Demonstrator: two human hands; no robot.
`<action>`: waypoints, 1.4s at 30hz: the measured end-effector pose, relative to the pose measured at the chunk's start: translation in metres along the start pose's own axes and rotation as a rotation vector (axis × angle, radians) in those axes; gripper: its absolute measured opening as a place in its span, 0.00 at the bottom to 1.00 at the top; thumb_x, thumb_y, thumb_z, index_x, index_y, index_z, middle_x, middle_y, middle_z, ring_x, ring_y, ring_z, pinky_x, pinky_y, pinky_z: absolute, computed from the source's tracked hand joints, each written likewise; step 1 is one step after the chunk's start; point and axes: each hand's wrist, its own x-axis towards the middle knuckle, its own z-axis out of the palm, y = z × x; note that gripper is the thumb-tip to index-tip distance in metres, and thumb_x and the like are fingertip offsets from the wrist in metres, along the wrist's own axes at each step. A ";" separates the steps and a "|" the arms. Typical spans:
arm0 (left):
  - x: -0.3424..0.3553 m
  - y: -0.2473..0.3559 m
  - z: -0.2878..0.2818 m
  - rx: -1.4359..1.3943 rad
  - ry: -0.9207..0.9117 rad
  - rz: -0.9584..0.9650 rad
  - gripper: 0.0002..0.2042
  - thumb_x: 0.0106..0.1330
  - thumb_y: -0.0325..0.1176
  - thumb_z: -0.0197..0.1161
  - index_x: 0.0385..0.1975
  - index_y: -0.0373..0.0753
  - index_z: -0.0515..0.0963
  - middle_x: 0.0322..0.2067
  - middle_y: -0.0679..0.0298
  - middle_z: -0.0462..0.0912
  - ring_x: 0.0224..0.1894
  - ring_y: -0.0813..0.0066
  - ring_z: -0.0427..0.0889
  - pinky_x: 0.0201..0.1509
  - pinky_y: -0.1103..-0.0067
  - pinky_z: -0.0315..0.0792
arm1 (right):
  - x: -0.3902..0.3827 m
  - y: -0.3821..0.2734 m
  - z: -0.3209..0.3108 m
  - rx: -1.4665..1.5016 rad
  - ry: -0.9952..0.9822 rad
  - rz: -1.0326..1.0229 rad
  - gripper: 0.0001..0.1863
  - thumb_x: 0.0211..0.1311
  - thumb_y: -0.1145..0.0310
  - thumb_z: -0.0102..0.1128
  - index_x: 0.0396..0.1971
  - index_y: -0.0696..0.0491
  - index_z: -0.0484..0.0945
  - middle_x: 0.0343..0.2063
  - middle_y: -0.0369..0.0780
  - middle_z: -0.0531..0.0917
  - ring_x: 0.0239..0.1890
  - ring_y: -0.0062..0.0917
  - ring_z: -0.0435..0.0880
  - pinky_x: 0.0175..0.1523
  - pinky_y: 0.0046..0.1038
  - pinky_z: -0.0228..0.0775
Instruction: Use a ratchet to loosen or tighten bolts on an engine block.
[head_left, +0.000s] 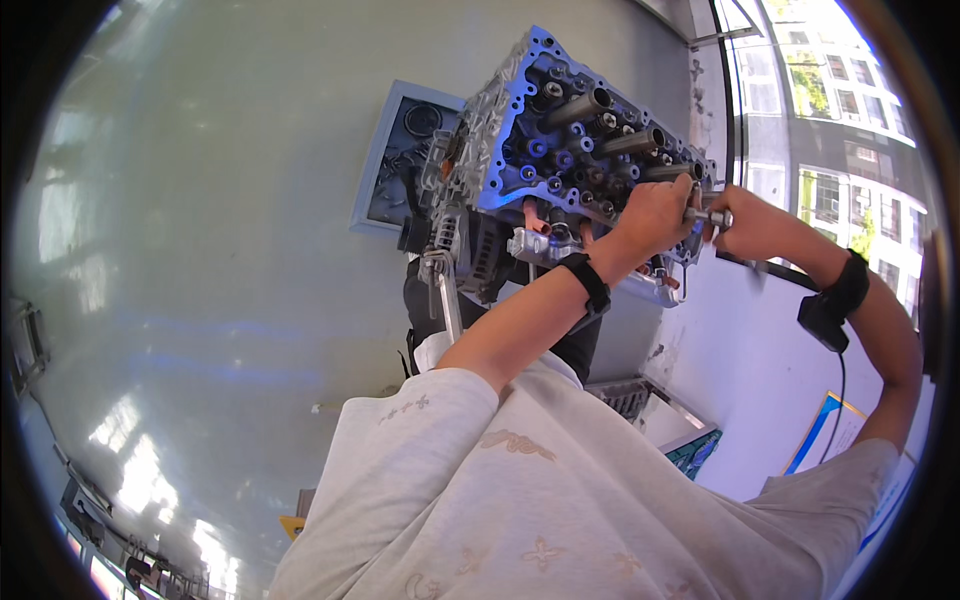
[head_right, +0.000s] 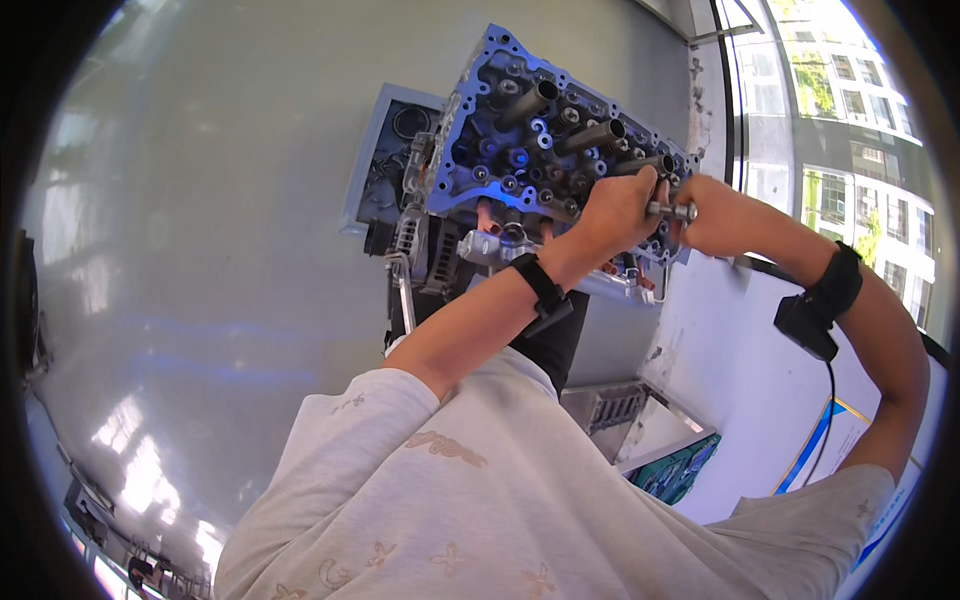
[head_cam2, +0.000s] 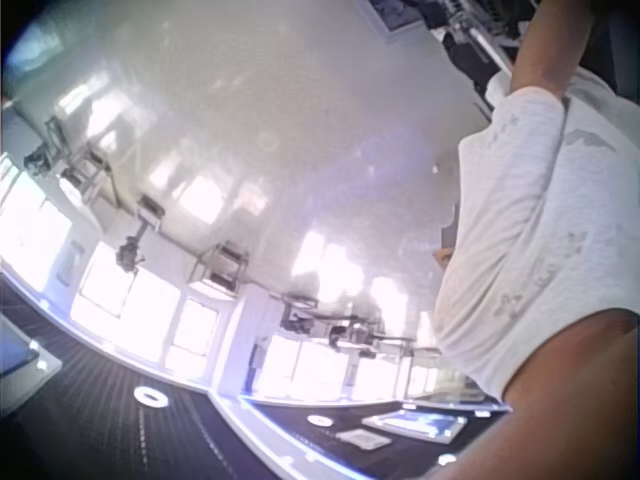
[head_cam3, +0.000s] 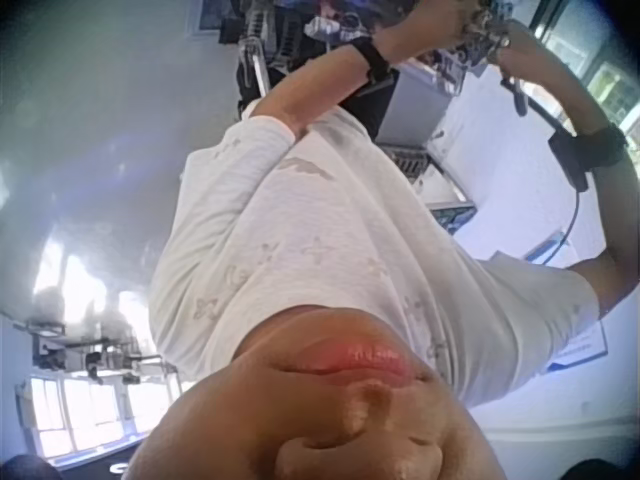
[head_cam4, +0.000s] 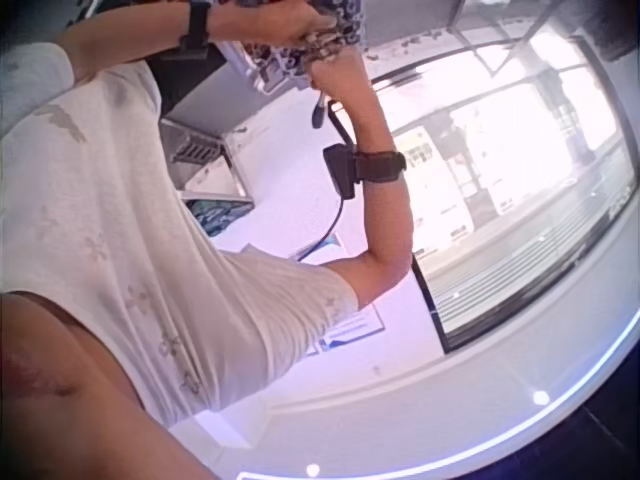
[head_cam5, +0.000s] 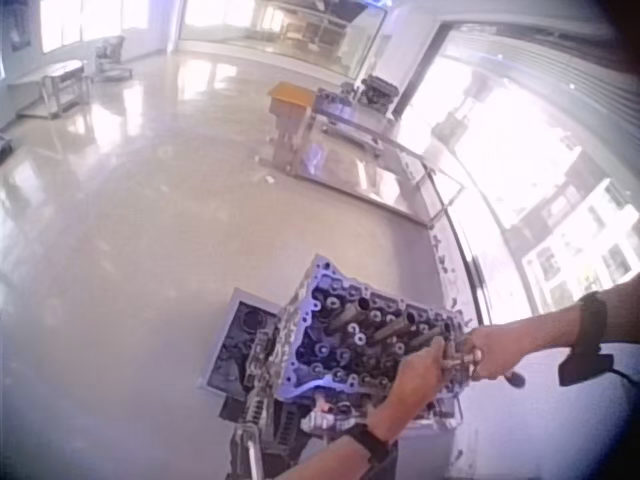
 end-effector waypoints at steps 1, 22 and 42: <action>0.000 0.000 0.001 -0.003 -0.023 -0.011 0.08 0.59 0.33 0.61 0.29 0.36 0.72 0.22 0.51 0.79 0.29 0.49 0.81 0.34 0.61 0.74 | -0.001 0.001 -0.002 0.624 -0.235 0.206 0.09 0.46 0.79 0.63 0.29 0.64 0.79 0.20 0.40 0.79 0.22 0.29 0.81 0.38 0.35 0.79; 0.002 -0.006 0.002 0.090 -0.058 0.041 0.09 0.52 0.30 0.63 0.29 0.37 0.71 0.21 0.53 0.80 0.28 0.51 0.82 0.35 0.62 0.74 | 0.002 0.000 0.001 -0.262 -0.028 -0.152 0.09 0.48 0.82 0.54 0.32 0.63 0.77 0.15 0.42 0.77 0.24 0.36 0.82 0.37 0.37 0.77; -0.002 0.001 0.001 0.015 0.044 0.065 0.08 0.57 0.32 0.61 0.25 0.36 0.70 0.20 0.51 0.78 0.26 0.49 0.80 0.31 0.61 0.73 | 0.001 -0.001 0.010 -0.075 0.192 -0.156 0.07 0.51 0.78 0.53 0.31 0.61 0.75 0.19 0.45 0.78 0.27 0.38 0.80 0.44 0.36 0.75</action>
